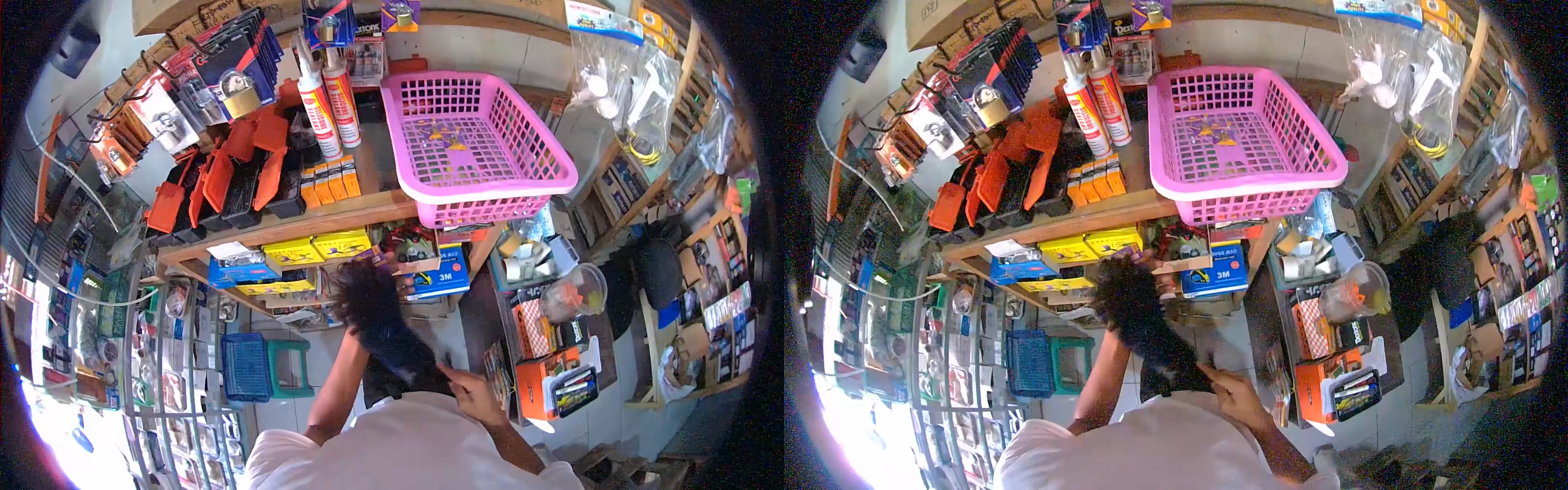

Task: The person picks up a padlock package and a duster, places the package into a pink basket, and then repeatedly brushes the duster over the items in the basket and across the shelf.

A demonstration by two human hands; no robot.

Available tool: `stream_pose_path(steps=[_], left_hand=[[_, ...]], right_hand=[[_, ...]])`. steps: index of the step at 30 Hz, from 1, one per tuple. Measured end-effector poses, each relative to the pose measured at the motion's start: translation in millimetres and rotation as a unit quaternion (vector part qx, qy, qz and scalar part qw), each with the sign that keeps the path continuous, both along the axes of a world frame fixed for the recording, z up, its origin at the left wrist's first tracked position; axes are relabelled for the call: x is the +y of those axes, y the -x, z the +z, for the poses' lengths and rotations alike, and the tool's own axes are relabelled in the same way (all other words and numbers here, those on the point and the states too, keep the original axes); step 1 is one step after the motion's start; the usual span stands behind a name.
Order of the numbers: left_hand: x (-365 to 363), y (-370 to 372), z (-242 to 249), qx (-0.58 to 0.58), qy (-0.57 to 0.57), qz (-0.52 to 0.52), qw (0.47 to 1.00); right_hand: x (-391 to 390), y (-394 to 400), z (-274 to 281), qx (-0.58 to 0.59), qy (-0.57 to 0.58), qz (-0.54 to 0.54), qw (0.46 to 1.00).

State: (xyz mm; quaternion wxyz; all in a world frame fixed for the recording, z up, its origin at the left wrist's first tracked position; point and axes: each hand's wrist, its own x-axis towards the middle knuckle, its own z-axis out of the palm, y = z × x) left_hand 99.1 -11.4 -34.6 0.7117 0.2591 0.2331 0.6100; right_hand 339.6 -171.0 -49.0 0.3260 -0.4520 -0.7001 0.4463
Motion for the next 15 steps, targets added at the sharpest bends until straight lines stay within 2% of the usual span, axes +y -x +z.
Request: stream_pose_path(steps=[1, 2, 3, 4, 5, 6, 7, 8, 10, 11, 12, 13, 14, 15], left_hand=[[-4.1, -1.2, 2.5, 0.053, -0.008, 0.006, 0.999], [-8.3, -2.4, 4.9, 0.105, -0.015, 0.012, 0.994], [-11.1, -8.4, 22.9, -0.043, 0.04, 0.032, 0.998], [-14.5, -10.4, 30.1, -0.19, 0.095, 0.053, 0.976], [-9.8, -4.8, 3.6, -0.12, 0.032, 0.074, 0.99], [-10.9, -0.1, -0.7, -0.124, -0.119, 0.027, 0.985], [-11.3, 1.1, -4.5, -0.122, -0.117, 0.026, 0.985], [-9.6, 0.2, -8.0, -0.121, -0.066, 0.059, 0.989], [-12.0, -7.3, 11.0, -0.118, 0.039, 0.126, 0.984], [-13.4, -8.5, 14.1, -0.116, 0.092, 0.158, 0.976], [-11.5, -1.5, -2.7, -0.115, 0.093, 0.159, 0.976], [-8.8, 7.1, -14.3, 0.017, 0.031, 0.114, 0.993], [-8.9, 11.6, -26.4, -0.078, -0.044, 0.056, 0.994], [-10.6, 12.5, -20.4, -0.17, -0.107, -0.016, 0.979]], right_hand=[[-2.2, -0.7, -4.7, 0.008, -0.021, -0.046, 0.999], [-1.4, -1.2, -8.9, 0.008, -0.021, -0.045, 0.999], [-1.7, -1.3, -12.6, 0.015, -0.007, -0.052, 0.998], [-3.5, -0.5, -16.3, 0.022, 0.009, -0.059, 0.998], [-4.2, 1.7, -19.7, 0.024, 0.014, -0.058, 0.998], [-3.6, 4.8, -22.4, 0.041, -0.012, -0.035, 0.998], [-2.4, 6.4, -22.4, 0.049, -0.026, -0.025, 0.998], [-1.3, 8.0, -22.4, 0.058, -0.04, -0.014, 0.997], [-2.4, 8.5, -19.2, 0.041, 0.074, -0.067, 0.994], [-2.1, 8.3, -19.3, 0.04, 0.076, -0.065, 0.994], [-1.4, 8.4, -19.9, 0.024, 0.064, -0.023, 0.997], [-1.9, 9.0, -20.9, 0.008, 0.053, 0.019, 0.998], [-2.3, 11.2, -21.8, 0.009, 0.054, 0.017, 0.998], [-1.7, 13.8, -22.4, 0.037, 0.099, -0.044, 0.993]])
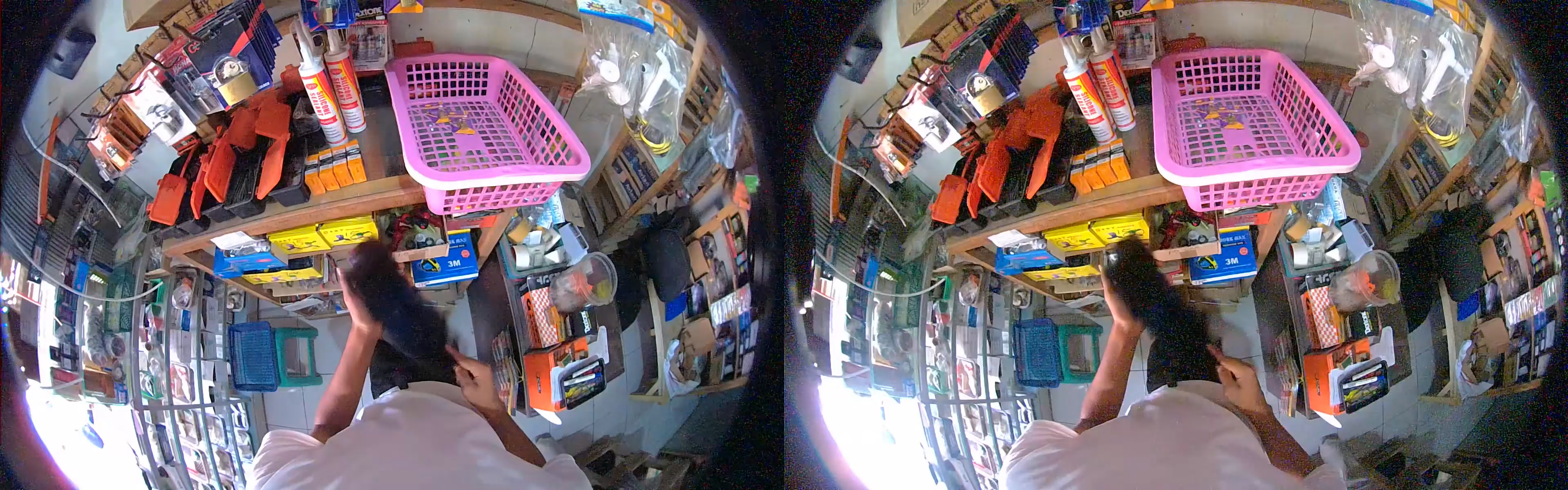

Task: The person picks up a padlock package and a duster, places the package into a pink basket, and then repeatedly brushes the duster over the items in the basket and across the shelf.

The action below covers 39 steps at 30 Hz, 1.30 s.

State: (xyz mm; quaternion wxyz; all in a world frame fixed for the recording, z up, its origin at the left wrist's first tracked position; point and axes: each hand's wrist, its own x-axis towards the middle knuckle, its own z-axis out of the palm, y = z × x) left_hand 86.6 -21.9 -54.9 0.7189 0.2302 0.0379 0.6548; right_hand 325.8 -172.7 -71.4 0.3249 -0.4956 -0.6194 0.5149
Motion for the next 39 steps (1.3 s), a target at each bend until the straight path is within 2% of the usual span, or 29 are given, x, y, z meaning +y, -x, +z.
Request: stream_pose_path(steps=[1, 2, 3, 4, 5, 7, 8, 9, 10, 11, 13, 14, 15, 16, 17, 18, 19, 21, 23, 25, 26, 27, 29, 32, 33, 35, 36, 38, 39], left_hand=[[-5.5, -16.1, 33.2, -0.004, 0.234, 0.121, 0.965], [-3.3, -16.7, 28.5, 0.034, 0.236, 0.158, 0.958], [0.9, -14.8, 18.1, 0.072, 0.236, 0.195, 0.949], [5.8, -4.9, 10.9, 0.06, 0.092, 0.061, 0.992], [2.8, -4.2, 1.6, 0.052, 0.121, 0.062, 0.989], [-7.4, -11.6, 25.3, 0.034, 0.178, 0.067, 0.981], [-3.3, -17.1, 24.0, 0.044, 0.194, 0.095, 0.975], [-0.1, -18.7, 20.3, 0.053, 0.21, 0.125, 0.968], [2.5, -16.1, 8.4, 0.077, 0.024, 0.089, 0.993], [0.1, -13.1, -3.4, 0.23, 0.021, 0.142, 0.962], [-7.4, -14.0, 9.7, 0.536, 0.032, 0.228, 0.812], [-8.6, -14.9, 17.2, 0.303, 0.126, 0.16, 0.931], [-9.3, -16.6, 27.6, 0.045, 0.209, 0.08, 0.974], [-9.7, -15.0, 27.2, 0.12, 0.184, 0.113, 0.969], [-6.3, -14.2, 17.3, 0.008, 0.034, 0.048, 0.998], [-3.4, -15.2, 16.8, -0.097, -0.104, -0.053, 0.988], [-4.6, -11.9, 17.5, -0.046, 0.005, -0.007, 0.999], [-7.8, -8.0, 20.9, 0.058, 0.223, 0.086, 0.969], [-4.0, -3.7, 7.3, 0.057, 0.215, 0.087, 0.971], [-4.2, -2.0, 10.2, 0.058, 0.028, 0.035, 0.997], [-4.3, -8.1, 10.9, 0.108, 0.216, 0.122, 0.963], [-4.7, -11.3, 15.7, 0.063, 0.208, 0.101, 0.971], [0.2, -6.9, 2.7, 0.111, 0.185, 0.14, 0.966], [-10.2, -15.7, 40.9, 0.088, 0.191, 0.103, 0.972], [-8.4, -15.7, 40.3, 0.089, 0.192, 0.102, 0.972], [-2.9, -14.0, 35.3, 0.059, 0.192, 0.172, 0.965], [-0.9, -7.0, 27.8, 0.059, 0.192, 0.172, 0.964], [3.6, 10.2, 12.7, 0.055, 0.034, 0.019, 0.998], [7.0, 7.1, 14.0, 0.047, 0.209, 0.123, 0.969]], right_hand=[[-0.2, 1.5, -0.2, 0.024, 0.047, -0.06, 0.997], [-0.3, 1.3, 2.1, 0.024, 0.049, -0.06, 0.997], [1.7, 0.3, 6.5, 0.028, 0.017, -0.01, 0.999], [2.5, 0.2, 8.6, 0.031, -0.017, 0.039, 0.999], [1.0, 1.7, 6.2, 0.033, -0.017, 0.036, 0.999], [-0.9, 3.2, 0.6, 0.057, 0.049, -0.054, 0.996], [-0.1, 1.8, 1.9, 0.056, 0.05, -0.055, 0.996], [2.9, 0.0, 5.5, 0.056, 0.04, -0.007, 0.998], [5.1, -0.8, 7.4, 0.055, 0.029, 0.041, 0.997], [5.3, 0.5, 5.7, 0.056, 0.03, 0.041, 0.997], [7.1, 4.4, -0.2, 0.062, 0.032, -0.027, 0.997], [7.6, 4.2, -1.0, 0.062, 0.033, -0.027, 0.997], [9.0, 3.5, -1.4, 0.06, 0.034, -0.004, 0.998], [11.2, 3.0, -1.1, 0.057, 0.035, 0.021, 0.997], [12.2, 4.6, 0.9, 0.057, 0.035, 0.023, 0.997], [12.3, 8.2, 4.2, 0.055, 0.016, -0.002, 0.998], [12.5, 10.4, 5.9, 0.052, -0.004, -0.028, 0.998], [12.4, 6.5, 3.5, 0.035, 0.028, -0.011, 0.999], [14.3, 3.5, -1.8, 0.018, 0.058, 0.008, 0.998], [13.2, 4.4, -7.4, 0.016, -0.004, -0.041, 0.999], [13.5, 4.6, -7.9, 0.016, -0.004, -0.043, 0.999], [15.3, 5.0, -5.4, 0.043, -0.028, -0.025, 0.998], [19.0, 2.7, -0.8, 0.068, -0.054, -0.005, 0.996], [17.2, 0.5, -0.5, 0.047, -0.019, -0.01, 0.999], [16.1, 1.1, -2.7, 0.06, -0.031, -0.014, 0.998], [18.0, -2.8, -0.4, 0.072, -0.044, -0.015, 0.996], [19.3, -7.1, 8.4, 0.04, -0.018, 0.004, 0.999], [19.0, -7.8, 9.4, 0.009, 0.007, 0.021, 1.0], [17.4, -5.2, 4.8, 0.036, 0.0, 0.002, 0.999]])
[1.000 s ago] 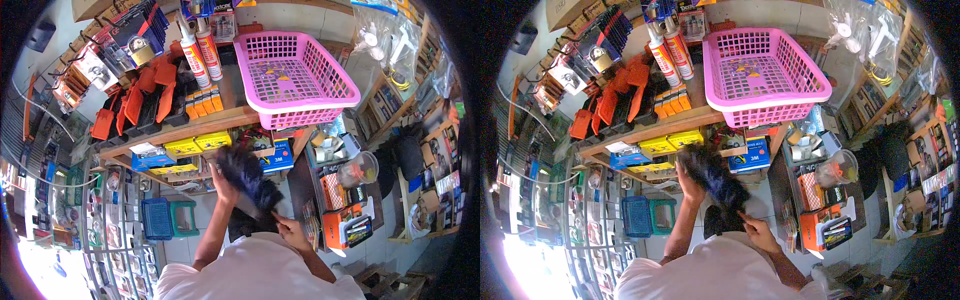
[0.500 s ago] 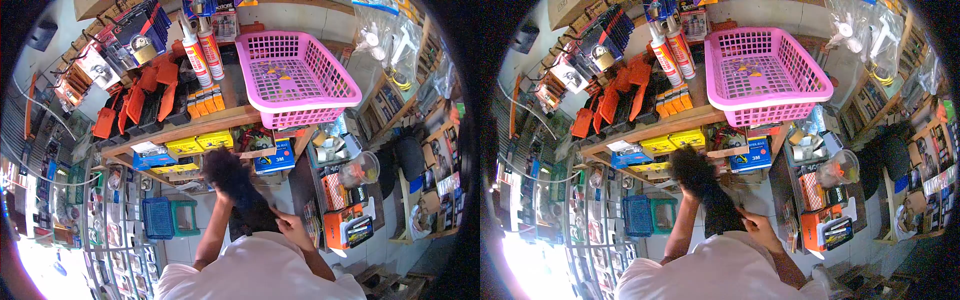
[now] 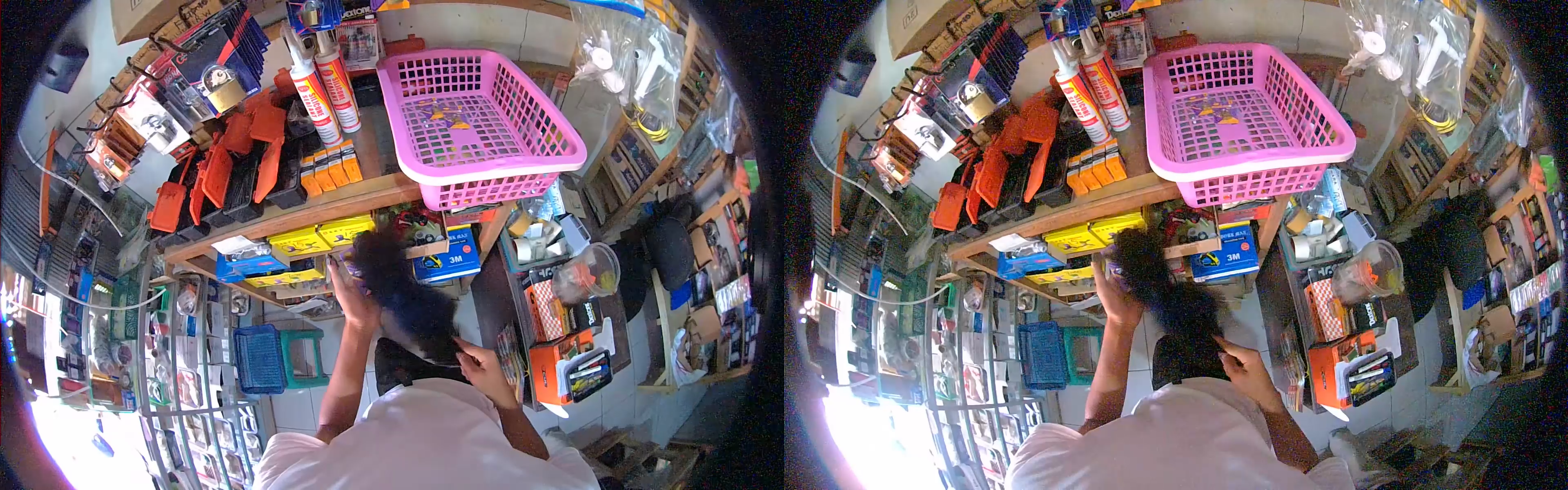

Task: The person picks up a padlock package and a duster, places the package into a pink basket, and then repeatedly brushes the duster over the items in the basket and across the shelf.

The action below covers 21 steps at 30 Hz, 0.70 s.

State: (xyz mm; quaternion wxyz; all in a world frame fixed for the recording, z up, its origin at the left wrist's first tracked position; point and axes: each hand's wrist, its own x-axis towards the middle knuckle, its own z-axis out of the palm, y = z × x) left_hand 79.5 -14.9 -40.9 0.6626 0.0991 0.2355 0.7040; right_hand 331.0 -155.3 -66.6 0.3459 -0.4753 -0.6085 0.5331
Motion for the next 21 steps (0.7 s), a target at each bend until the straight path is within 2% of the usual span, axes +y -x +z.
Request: stream_pose_path(steps=[2, 4, 5, 7, 8, 9, 11, 14, 16, 17, 18, 19, 20, 21], left_hand=[[-2.0, -2.7, 3.6, 0.011, -0.038, -0.001, 0.999], [-0.8, -1.1, 3.3, 0.01, -0.039, 0.01, 0.999], [1.4, 0.0, 2.8, 0.009, -0.04, 0.019, 0.999], [4.2, 1.9, -0.8, 0.004, -0.041, 0.038, 0.998], [5.7, 3.3, -3.4, 0.001, -0.041, 0.049, 0.998], [3.3, 6.7, -3.7, 0.036, -0.057, 0.02, 0.998], [3.1, 8.6, -4.8, 0.029, -0.062, 0.014, 0.998], [2.0, 5.0, 0.6, 0.011, -0.051, 0.018, 0.998], [3.1, 4.3, -0.2, -0.004, -0.066, 0.0, 0.998], [4.4, 5.2, -0.7, -0.052, -0.101, -0.035, 0.993], [4.4, 3.8, 1.1, -0.158, -0.116, -0.056, 0.979], [5.2, 0.7, 2.7, -0.201, -0.104, -0.042, 0.973], [5.0, -1.2, 5.2, 0.036, -0.047, 0.016, 0.998], [5.1, 0.5, 9.5, 0.046, -0.104, -0.01, 0.993]], right_hand=[[0.7, -1.5, -1.0, 0.026, -0.008, -0.017, 0.999], [3.5, -4.6, 10.0, 0.016, 0.033, 0.044, 0.998], [3.5, -4.4, 7.4, 0.017, 0.033, 0.044, 0.998], [1.2, -4.7, 0.0, 0.001, 0.123, -0.004, 0.992], [2.5, -6.0, -0.7, 0.0, 0.123, -0.003, 0.992], [3.9, -7.0, -1.0, 0.009, 0.077, 0.011, 0.997], [5.5, -6.0, -0.3, 0.019, 0.031, 0.024, 0.999], [6.3, -4.8, 0.7, -0.016, 0.085, -0.009, 0.996], [8.8, -5.3, -4.1, 0.023, -0.026, 0.028, 0.999], [8.7, -4.9, -3.4, 0.023, -0.026, 0.027, 0.999], [8.6, -4.3, -1.5, 0.005, 0.013, 0.009, 1.0], [8.8, -4.3, 0.5, -0.014, 0.053, -0.008, 0.998], [10.1, -4.8, 2.3, -0.015, 0.052, -0.008, 0.999], [11.2, -5.3, 4.0, -0.004, 0.029, 0.01, 1.0]])
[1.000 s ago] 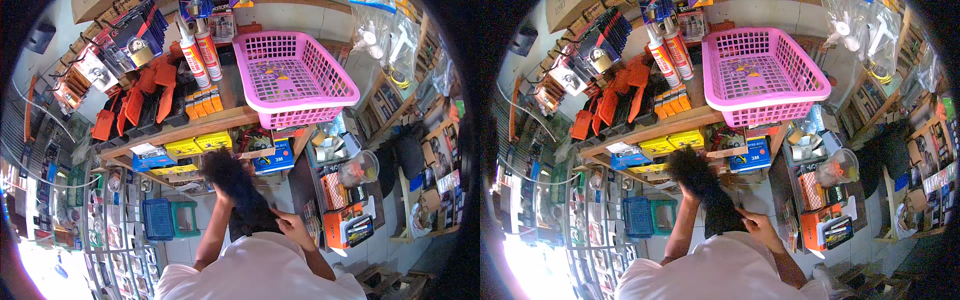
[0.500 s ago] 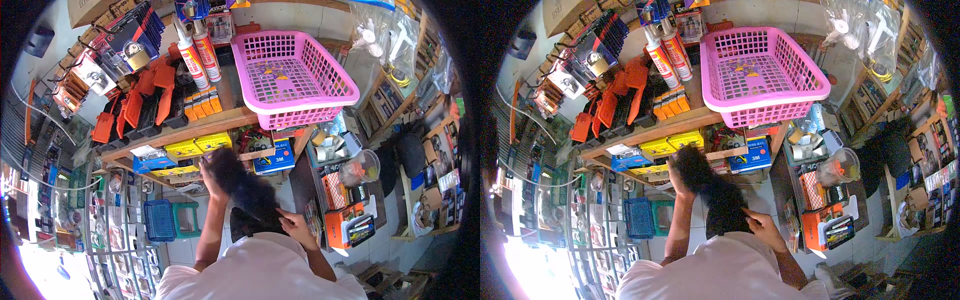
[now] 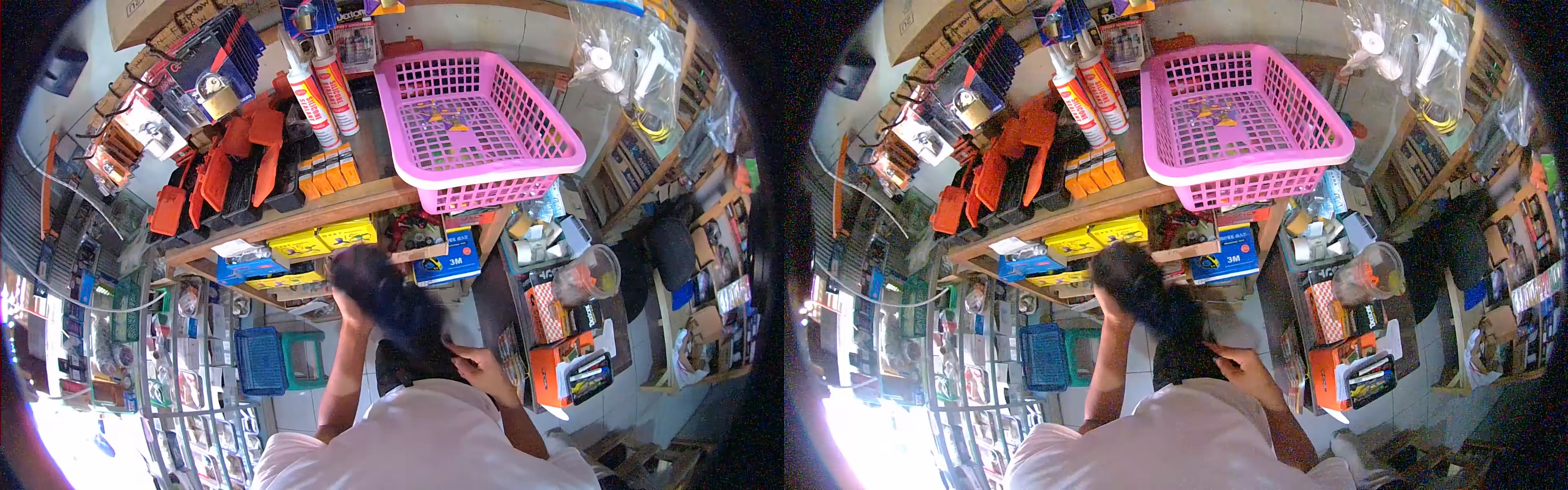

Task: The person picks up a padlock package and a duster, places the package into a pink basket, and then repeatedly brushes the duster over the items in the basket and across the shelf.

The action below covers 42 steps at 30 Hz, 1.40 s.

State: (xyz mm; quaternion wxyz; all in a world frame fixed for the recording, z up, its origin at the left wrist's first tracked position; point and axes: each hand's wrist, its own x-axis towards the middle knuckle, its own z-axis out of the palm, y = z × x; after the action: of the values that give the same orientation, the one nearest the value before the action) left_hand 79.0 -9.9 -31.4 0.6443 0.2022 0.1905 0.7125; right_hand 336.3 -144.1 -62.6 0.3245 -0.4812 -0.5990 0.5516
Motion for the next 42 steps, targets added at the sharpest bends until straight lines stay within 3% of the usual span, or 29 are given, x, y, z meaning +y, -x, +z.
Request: stream_pose_path(steps=[2, 3, 4, 5, 6, 8, 9, 11, 13, 16, 18, 21, 23, 25, 27, 29, 30, 31, 32, 34, 35, 37, 42], left_hand=[[-4.7, -5.0, 8.0, -0.019, 0.035, 0.004, 0.999], [-7.4, -10.5, 22.3, -0.04, 0.07, 0.009, 0.997], [-3.4, -4.7, 4.1, -0.04, 0.07, 0.009, 0.997], [4.4, 6.5, -28.5, -0.006, 0.002, -0.005, 1.0], [6.1, 5.5, -21.3, 0.028, -0.065, -0.017, 0.997], [-1.6, -0.1, -9.2, -0.011, -0.01, -0.024, 1.0], [-4.8, -5.2, 4.1, -0.051, 0.045, -0.031, 0.997], [5.2, 2.2, -25.0, -0.024, 0.016, -0.015, 0.999], [6.7, 6.6, -26.3, 0.005, -0.013, 0.002, 1.0], [1.9, 5.8, -14.5, -0.047, -0.011, -0.089, 0.995], [1.5, -0.8, -4.3, -0.022, 0.076, 0.025, 0.997], [8.2, 7.0, -20.4, 0.021, 0.067, 0.067, 0.995], [4.6, 4.9, -18.4, -0.034, 0.069, 0.038, 0.996], [-0.1, 7.9, -15.8, -0.053, -0.086, -0.126, 0.987], [1.9, 5.4, -9.6, -0.025, -0.037, -0.097, 0.994], [3.2, -4.0, 2.4, -0.047, 0.083, 0.019, 0.995], [-2.4, 6.9, -6.1, -0.043, 0.003, -0.102, 0.994], [3.1, 16.9, -30.5, -0.043, 0.004, -0.101, 0.994], [15.2, 27.4, -64.2, 0.035, -0.036, -0.06, 0.997], [-2.6, -2.5, 10.7, 0.01, 0.091, -0.023, 0.996], [4.7, 13.9, -31.6, 0.02, 0.094, -0.007, 0.995], [-3.6, 11.5, -27.8, 0.048, 0.191, 0.028, 0.98], [0.6, 1.7, -20.5, 0.019, 0.102, 0.001, 0.995]], right_hand=[[-0.1, 0.6, 0.4, 0.013, -0.023, 0.015, 1.0], [-0.7, 0.8, 0.1, -0.005, 0.02, 0.001, 1.0], [-1.1, 0.5, -0.2, -0.024, 0.063, -0.011, 0.998], [-0.4, -0.4, -0.3, -0.024, 0.062, -0.011, 0.998], [0.7, -1.4, -0.7, 0.004, 0.018, 0.004, 1.0], [0.3, -1.2, -2.7, 0.033, -0.025, 0.017, 0.999], [0.1, -0.8, -4.1, 0.007, 0.013, 0.002, 1.0], [0.4, -3.0, -3.0, -0.02, 0.051, -0.012, 0.998], [0.7, -6.8, 1.6, 0.021, -0.014, 0.042, 0.999], [-2.8, -6.5, 0.0, -0.002, 0.051, -0.022, 0.998], [-3.3, -12.6, -7.8, 0.016, 0.022, -0.003, 1.0], [-4.1, -16.9, -19.7, 0.019, -0.012, -0.004, 1.0], [-6.0, -18.8, -21.4, 0.002, -0.015, -0.021, 1.0], [-7.9, -18.1, -15.7, 0.03, 0.033, 0.054, 0.998], [-6.7, -12.8, -15.7, 0.04, -0.006, 0.01, 0.999], [-7.6, -13.2, -22.8, 0.048, -0.04, -0.03, 0.998], [-6.5, -17.2, -33.6, 0.053, -0.062, 0.012, 0.997], [-6.7, -19.8, -39.7, 0.059, -0.084, 0.053, 0.993], [-7.9, -21.9, -33.9, 0.059, -0.084, 0.053, 0.993], [-9.4, -27.1, -16.3, 0.124, 0.105, -0.03, 0.986], [-8.8, -30.0, -16.9, 0.124, 0.106, -0.029, 0.986], [-7.9, -35.5, -18.0, 0.186, 0.164, -0.125, 0.961], [-1.0, -36.7, -12.7, 0.113, 0.123, -0.096, 0.981]])
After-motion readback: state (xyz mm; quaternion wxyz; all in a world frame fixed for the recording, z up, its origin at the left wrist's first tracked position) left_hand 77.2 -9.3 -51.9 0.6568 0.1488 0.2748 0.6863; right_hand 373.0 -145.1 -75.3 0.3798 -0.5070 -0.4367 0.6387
